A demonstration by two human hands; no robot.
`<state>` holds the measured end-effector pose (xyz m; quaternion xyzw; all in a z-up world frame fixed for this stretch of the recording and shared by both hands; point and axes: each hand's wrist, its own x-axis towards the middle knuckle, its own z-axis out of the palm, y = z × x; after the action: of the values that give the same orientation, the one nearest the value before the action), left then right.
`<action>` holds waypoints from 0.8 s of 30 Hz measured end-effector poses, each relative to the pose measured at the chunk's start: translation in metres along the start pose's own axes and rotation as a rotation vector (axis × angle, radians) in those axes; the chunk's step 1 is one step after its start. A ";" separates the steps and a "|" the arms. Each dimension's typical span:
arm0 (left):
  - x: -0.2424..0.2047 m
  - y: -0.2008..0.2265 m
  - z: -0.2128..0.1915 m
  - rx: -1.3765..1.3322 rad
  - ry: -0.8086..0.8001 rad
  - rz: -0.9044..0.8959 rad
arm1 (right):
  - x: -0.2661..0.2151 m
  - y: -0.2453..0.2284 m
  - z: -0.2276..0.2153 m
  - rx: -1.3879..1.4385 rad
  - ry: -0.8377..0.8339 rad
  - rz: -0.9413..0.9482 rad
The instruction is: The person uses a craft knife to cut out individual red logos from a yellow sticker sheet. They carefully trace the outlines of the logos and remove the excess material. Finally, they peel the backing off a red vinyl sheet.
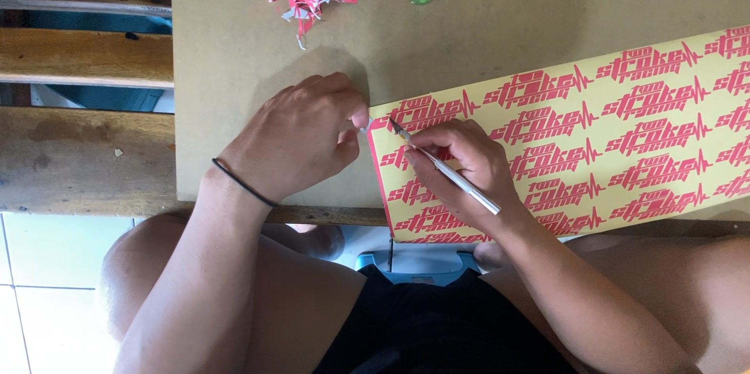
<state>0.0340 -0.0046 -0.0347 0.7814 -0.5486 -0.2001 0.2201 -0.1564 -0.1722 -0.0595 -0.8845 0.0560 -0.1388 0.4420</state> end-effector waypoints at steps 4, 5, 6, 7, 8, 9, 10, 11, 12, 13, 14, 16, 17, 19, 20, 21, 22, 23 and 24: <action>-0.003 0.006 -0.002 -0.068 -0.061 -0.055 | 0.003 0.003 -0.001 -0.001 -0.049 -0.114; -0.003 0.006 0.000 -0.094 -0.067 -0.054 | 0.003 0.003 -0.001 -0.008 -0.054 -0.120; -0.004 0.005 0.002 -0.119 -0.072 -0.053 | 0.002 0.003 -0.001 -0.015 -0.058 -0.127; -0.005 0.004 0.004 -0.119 -0.072 -0.054 | 0.002 0.003 -0.001 -0.015 -0.058 -0.127; -0.005 0.004 0.005 -0.135 -0.064 -0.057 | 0.002 0.002 -0.001 -0.012 -0.041 -0.123; -0.006 0.003 0.007 -0.152 -0.056 -0.061 | 0.003 0.001 -0.001 -0.010 -0.024 -0.119; -0.004 0.003 0.005 -0.152 -0.055 -0.061 | 0.003 0.001 -0.001 -0.010 -0.024 -0.119; -0.003 0.004 0.003 -0.155 -0.032 -0.043 | 0.003 0.001 -0.001 -0.014 -0.026 -0.121; -0.002 0.004 0.000 -0.158 -0.010 -0.027 | 0.004 0.001 0.000 -0.017 -0.028 -0.123; -0.002 0.004 0.000 -0.158 -0.011 -0.028 | 0.003 0.000 0.000 -0.016 -0.028 -0.122; -0.001 0.004 -0.002 -0.163 0.009 -0.040 | 0.003 0.000 0.000 -0.016 -0.030 -0.115; -0.001 0.005 -0.002 -0.168 0.028 -0.052 | 0.003 0.000 0.000 -0.017 -0.032 -0.106; -0.001 0.005 -0.001 -0.175 0.035 -0.047 | 0.003 0.000 0.000 -0.022 -0.038 -0.114; -0.001 0.004 -0.001 -0.180 0.042 -0.041 | 0.004 0.001 0.000 -0.028 -0.043 -0.124; -0.001 0.004 0.000 -0.181 0.045 -0.034 | 0.004 0.000 0.000 -0.028 -0.040 -0.125; -0.001 0.004 0.001 -0.183 0.047 -0.027 | 0.004 0.000 0.000 -0.028 -0.037 -0.127; -0.001 0.004 0.001 -0.184 0.047 -0.027 | 0.004 0.000 0.000 -0.028 -0.037 -0.126; 0.000 0.004 0.001 -0.168 0.037 -0.041 | 0.004 0.000 0.000 -0.027 -0.037 -0.131; 0.000 0.003 0.001 -0.152 0.028 -0.055 | 0.004 0.000 0.000 -0.026 -0.036 -0.136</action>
<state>0.0309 -0.0054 -0.0337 0.7798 -0.5072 -0.2363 0.2807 -0.1523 -0.1729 -0.0583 -0.8941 -0.0105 -0.1520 0.4211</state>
